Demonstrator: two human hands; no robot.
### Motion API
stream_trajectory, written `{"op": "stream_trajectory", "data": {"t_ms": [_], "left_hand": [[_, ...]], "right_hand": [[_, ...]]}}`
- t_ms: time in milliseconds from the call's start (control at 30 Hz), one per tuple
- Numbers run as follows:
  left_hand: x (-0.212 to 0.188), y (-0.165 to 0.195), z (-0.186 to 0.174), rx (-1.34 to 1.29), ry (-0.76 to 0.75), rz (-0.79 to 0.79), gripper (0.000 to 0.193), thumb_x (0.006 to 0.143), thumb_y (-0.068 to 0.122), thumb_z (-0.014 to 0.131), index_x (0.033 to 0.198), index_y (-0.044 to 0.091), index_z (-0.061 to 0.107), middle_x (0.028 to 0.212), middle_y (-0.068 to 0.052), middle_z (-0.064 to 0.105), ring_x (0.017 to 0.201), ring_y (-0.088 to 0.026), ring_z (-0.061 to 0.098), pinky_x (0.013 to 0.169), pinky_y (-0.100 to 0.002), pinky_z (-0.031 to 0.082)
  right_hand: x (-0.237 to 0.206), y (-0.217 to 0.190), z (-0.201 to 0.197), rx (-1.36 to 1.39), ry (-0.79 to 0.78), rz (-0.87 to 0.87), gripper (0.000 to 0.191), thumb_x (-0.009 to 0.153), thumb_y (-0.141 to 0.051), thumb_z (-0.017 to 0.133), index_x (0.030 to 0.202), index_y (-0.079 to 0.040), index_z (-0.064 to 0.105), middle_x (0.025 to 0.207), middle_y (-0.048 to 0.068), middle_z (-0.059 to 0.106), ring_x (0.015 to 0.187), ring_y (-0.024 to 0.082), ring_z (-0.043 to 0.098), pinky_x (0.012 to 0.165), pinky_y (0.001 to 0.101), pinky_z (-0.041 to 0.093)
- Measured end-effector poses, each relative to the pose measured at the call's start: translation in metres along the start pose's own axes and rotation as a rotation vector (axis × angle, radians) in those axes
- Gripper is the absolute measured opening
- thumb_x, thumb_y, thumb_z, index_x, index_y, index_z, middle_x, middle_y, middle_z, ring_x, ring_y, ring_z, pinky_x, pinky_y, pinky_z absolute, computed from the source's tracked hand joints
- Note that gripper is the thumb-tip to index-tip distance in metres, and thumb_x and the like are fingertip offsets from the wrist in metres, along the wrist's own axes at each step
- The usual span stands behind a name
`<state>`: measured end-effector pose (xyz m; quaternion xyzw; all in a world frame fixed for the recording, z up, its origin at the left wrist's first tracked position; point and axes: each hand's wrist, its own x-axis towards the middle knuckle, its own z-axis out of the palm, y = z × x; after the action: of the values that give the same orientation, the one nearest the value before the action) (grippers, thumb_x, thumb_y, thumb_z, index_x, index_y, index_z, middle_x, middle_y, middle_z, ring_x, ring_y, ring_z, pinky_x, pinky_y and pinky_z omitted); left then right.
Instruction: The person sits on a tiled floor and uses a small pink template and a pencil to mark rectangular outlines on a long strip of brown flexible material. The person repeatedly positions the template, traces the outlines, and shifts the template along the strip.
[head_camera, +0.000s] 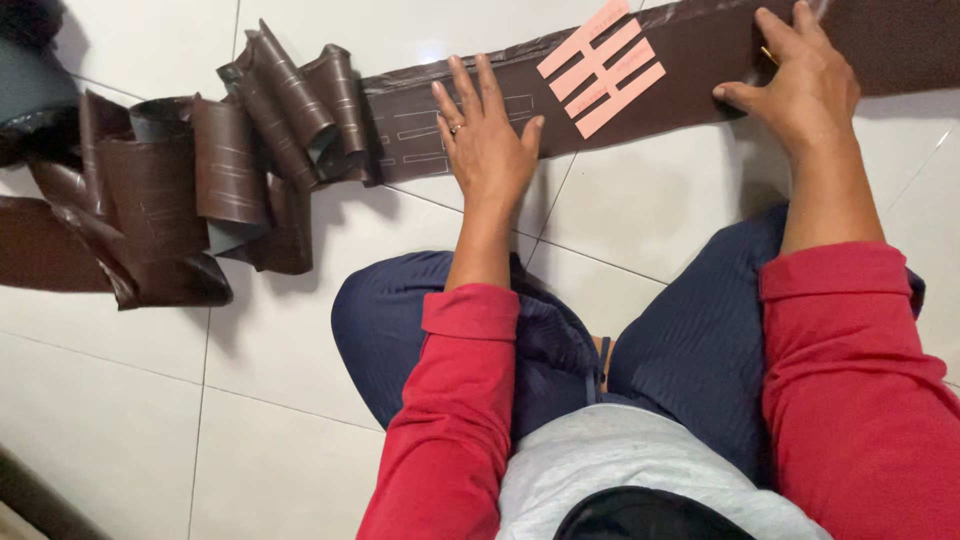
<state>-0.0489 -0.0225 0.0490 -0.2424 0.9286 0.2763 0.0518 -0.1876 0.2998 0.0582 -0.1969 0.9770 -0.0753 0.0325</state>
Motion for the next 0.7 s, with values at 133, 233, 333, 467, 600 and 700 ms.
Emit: {"op": "stream_trajectory", "data": {"t_ms": [133, 233, 333, 467, 600, 700], "left_hand": [[-0.003, 0.007, 0.01, 0.036, -0.095, 0.063, 0.108, 0.083, 0.045, 0.08, 0.162, 0.011, 0.013, 0.169, -0.018, 0.002, 0.154, -0.049, 0.006, 0.123, -0.059, 0.019], [-0.005, 0.006, 0.01, 0.068, -0.091, 0.136, 0.103, 0.083, 0.042, 0.081, 0.162, 0.016, 0.02, 0.169, -0.017, 0.002, 0.155, -0.048, 0.005, 0.124, -0.06, 0.019], [-0.005, 0.002, 0.009, 0.098, -0.102, 0.184, 0.089, 0.086, 0.035, 0.08, 0.16, 0.023, 0.031, 0.169, -0.017, 0.004, 0.155, -0.048, 0.005, 0.123, -0.061, 0.02], [-0.002, -0.003, 0.011, 0.099, -0.082, 0.218, 0.078, 0.09, 0.029, 0.077, 0.158, 0.027, 0.039, 0.169, -0.018, 0.008, 0.155, -0.049, 0.007, 0.123, -0.061, 0.021], [0.002, -0.001, 0.015, 0.121, -0.132, 0.243, 0.082, 0.09, 0.029, 0.077, 0.16, 0.026, 0.035, 0.169, -0.017, 0.009, 0.155, -0.048, 0.01, 0.125, -0.061, 0.021], [0.005, -0.003, 0.013, 0.108, -0.153, 0.171, 0.099, 0.086, 0.034, 0.08, 0.162, 0.015, 0.02, 0.169, -0.017, 0.005, 0.155, -0.048, 0.009, 0.122, -0.064, 0.019]], "right_hand": [[-0.015, -0.026, 0.009, 0.236, 0.071, 0.075, 0.052, 0.095, -0.026, 0.09, 0.139, -0.008, 0.068, 0.133, 0.011, 0.065, 0.123, 0.027, 0.068, 0.105, 0.04, 0.055], [-0.016, -0.073, 0.024, 0.278, 0.143, -0.06, 0.051, 0.088, -0.027, 0.094, 0.129, -0.007, 0.071, 0.12, 0.01, 0.063, 0.106, 0.028, 0.068, 0.089, 0.0396, 0.055], [-0.017, -0.108, 0.027, 0.211, 0.169, -0.011, 0.06, 0.087, -0.03, 0.094, 0.134, -0.003, 0.067, 0.116, 0.011, 0.063, 0.1, 0.029, 0.068, 0.079, 0.0414, 0.054], [-0.016, -0.119, 0.019, 0.167, 0.192, -0.001, 0.055, 0.088, -0.031, 0.093, 0.127, -0.005, 0.067, 0.114, 0.01, 0.061, 0.098, 0.029, 0.068, 0.077, 0.0416, 0.054], [-0.015, -0.116, 0.018, 0.215, 0.142, 0.04, 0.047, 0.086, -0.031, 0.094, 0.113, -0.004, 0.067, 0.111, 0.01, 0.062, 0.096, 0.029, 0.068, 0.076, 0.0411, 0.054], [-0.014, -0.113, 0.023, 0.367, 0.074, 0.151, 0.042, 0.082, -0.029, 0.093, 0.101, -0.002, 0.066, 0.099, 0.01, 0.066, 0.086, 0.025, 0.068, 0.072, 0.0376, 0.054]]}}
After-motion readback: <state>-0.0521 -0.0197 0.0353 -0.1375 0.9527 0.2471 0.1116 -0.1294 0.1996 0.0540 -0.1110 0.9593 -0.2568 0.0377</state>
